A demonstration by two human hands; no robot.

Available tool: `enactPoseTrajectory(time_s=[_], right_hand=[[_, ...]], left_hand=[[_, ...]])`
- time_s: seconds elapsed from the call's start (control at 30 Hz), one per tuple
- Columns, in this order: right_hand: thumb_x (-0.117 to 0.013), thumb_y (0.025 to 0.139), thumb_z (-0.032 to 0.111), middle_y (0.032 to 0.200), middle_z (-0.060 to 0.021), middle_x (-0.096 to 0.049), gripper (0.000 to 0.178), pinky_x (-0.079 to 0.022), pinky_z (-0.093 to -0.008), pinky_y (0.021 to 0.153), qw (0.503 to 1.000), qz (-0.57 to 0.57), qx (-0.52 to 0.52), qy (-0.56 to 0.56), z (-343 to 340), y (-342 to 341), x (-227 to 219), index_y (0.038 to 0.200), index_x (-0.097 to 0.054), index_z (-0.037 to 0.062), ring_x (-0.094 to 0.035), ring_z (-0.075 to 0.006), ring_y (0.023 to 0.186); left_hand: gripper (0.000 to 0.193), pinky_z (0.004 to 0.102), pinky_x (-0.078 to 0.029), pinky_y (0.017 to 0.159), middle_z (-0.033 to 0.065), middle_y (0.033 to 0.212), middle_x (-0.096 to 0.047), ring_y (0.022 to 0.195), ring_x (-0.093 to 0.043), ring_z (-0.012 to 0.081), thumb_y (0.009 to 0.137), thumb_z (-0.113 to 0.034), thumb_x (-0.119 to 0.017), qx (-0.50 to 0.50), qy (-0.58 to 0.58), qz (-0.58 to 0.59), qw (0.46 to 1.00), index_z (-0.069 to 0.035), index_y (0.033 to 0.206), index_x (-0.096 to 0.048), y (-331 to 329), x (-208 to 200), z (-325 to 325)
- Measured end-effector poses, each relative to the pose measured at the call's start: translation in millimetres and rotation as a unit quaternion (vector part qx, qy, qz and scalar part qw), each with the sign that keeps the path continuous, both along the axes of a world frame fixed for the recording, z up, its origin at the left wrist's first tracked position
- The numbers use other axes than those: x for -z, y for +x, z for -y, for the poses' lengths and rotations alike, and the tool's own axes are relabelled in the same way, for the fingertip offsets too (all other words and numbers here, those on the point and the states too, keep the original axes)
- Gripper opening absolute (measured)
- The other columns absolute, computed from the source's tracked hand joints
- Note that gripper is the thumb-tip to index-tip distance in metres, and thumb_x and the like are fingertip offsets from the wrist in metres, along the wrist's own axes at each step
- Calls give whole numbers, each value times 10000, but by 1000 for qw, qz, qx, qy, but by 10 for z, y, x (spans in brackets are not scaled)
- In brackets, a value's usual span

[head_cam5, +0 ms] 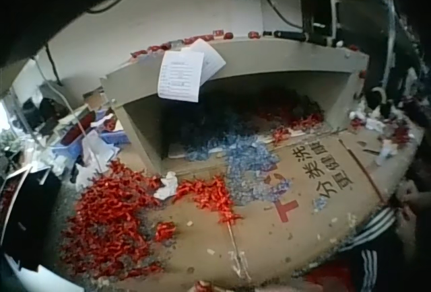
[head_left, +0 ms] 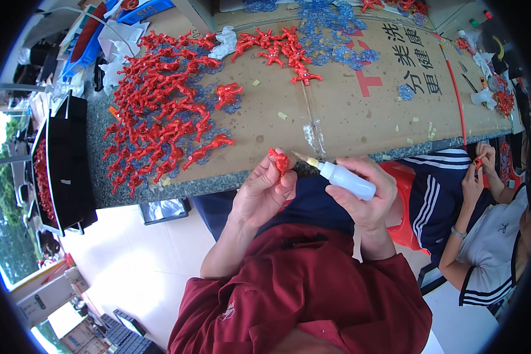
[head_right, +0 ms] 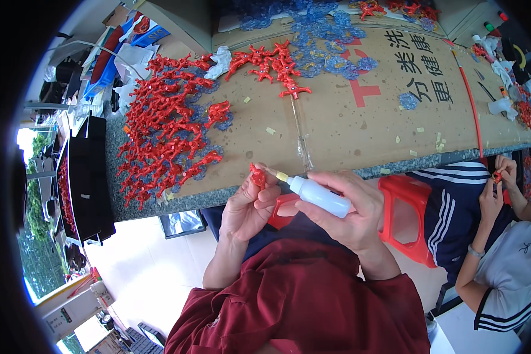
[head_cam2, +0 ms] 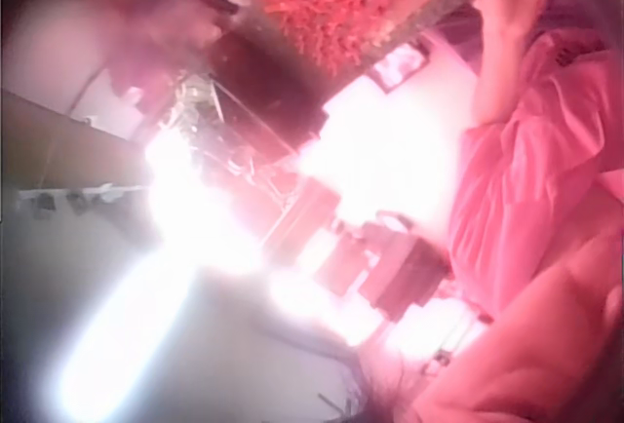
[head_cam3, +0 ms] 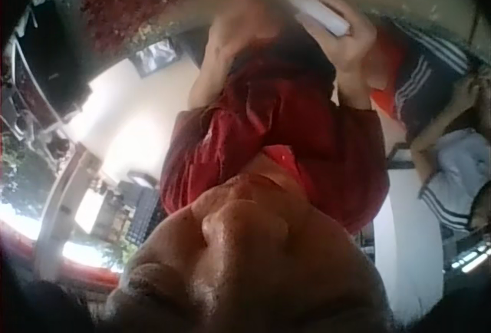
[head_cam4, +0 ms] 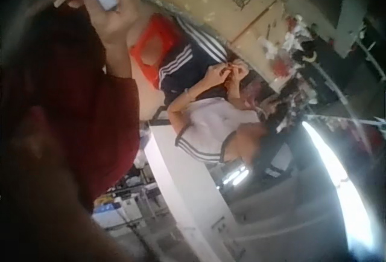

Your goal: The person assembles plastic figurines by picking up toy parts, applying glue from a bottle to each piece, and attaching them onto translucent plastic bases by hand before placing the assembled figures into a bin.

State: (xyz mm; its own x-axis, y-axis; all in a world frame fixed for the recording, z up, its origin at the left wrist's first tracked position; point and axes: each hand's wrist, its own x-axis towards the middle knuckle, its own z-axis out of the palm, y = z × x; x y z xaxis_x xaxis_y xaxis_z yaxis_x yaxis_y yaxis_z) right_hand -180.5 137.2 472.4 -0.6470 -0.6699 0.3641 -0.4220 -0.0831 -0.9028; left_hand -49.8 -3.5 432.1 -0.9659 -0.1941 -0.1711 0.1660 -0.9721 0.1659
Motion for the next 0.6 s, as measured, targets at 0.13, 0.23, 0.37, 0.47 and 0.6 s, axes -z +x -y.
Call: enactPoseTrajectory(time_s=[0.13,0.23,0.37,0.47,0.6], right_hand=[[-780,631,120,725,-80,-632,374,-408,-240,503,998,-62,-10,-26,11,-7,-28,945,-623,-7,-544,-148,561],[-782,629,126,715,-82,-633,391,-405,-248,496,998,-67,-15,-16,19,6,0,959,-624,-8,-543,-148,552],[-780,630,123,698,-83,-628,378,-398,-253,488,997,-66,-20,-17,35,10,18,949,-628,-9,-537,-147,540],[-777,633,118,687,-84,-620,359,-398,-253,486,998,-63,-20,-8,47,15,2,936,-632,-10,-539,-149,538],[-774,638,121,685,-82,-616,354,-403,-253,488,998,-61,-25,-1,34,6,-12,934,-633,-14,-547,-154,546]], left_hand=[[232,221,-338,593,12,882,-498,660,-407,97,877,-166,-533,-4,1,17,1000,-122,1102,-500,-7,-2,-20],[250,218,-334,588,21,898,-512,645,-393,97,875,-167,-537,-3,2,18,1000,-120,1117,-496,-9,9,-25],[270,215,-331,587,35,916,-524,640,-387,96,876,-171,-534,0,-9,3,1000,-117,1137,-491,-15,4,-15],[267,216,-325,583,35,890,-515,635,-377,98,882,-168,-522,-8,-17,7,1000,-115,1142,-490,-12,25,-22],[258,219,-318,577,30,859,-496,629,-366,99,891,-158,-504,-10,-13,5,1000,-114,1145,-490,-24,2,-18]])
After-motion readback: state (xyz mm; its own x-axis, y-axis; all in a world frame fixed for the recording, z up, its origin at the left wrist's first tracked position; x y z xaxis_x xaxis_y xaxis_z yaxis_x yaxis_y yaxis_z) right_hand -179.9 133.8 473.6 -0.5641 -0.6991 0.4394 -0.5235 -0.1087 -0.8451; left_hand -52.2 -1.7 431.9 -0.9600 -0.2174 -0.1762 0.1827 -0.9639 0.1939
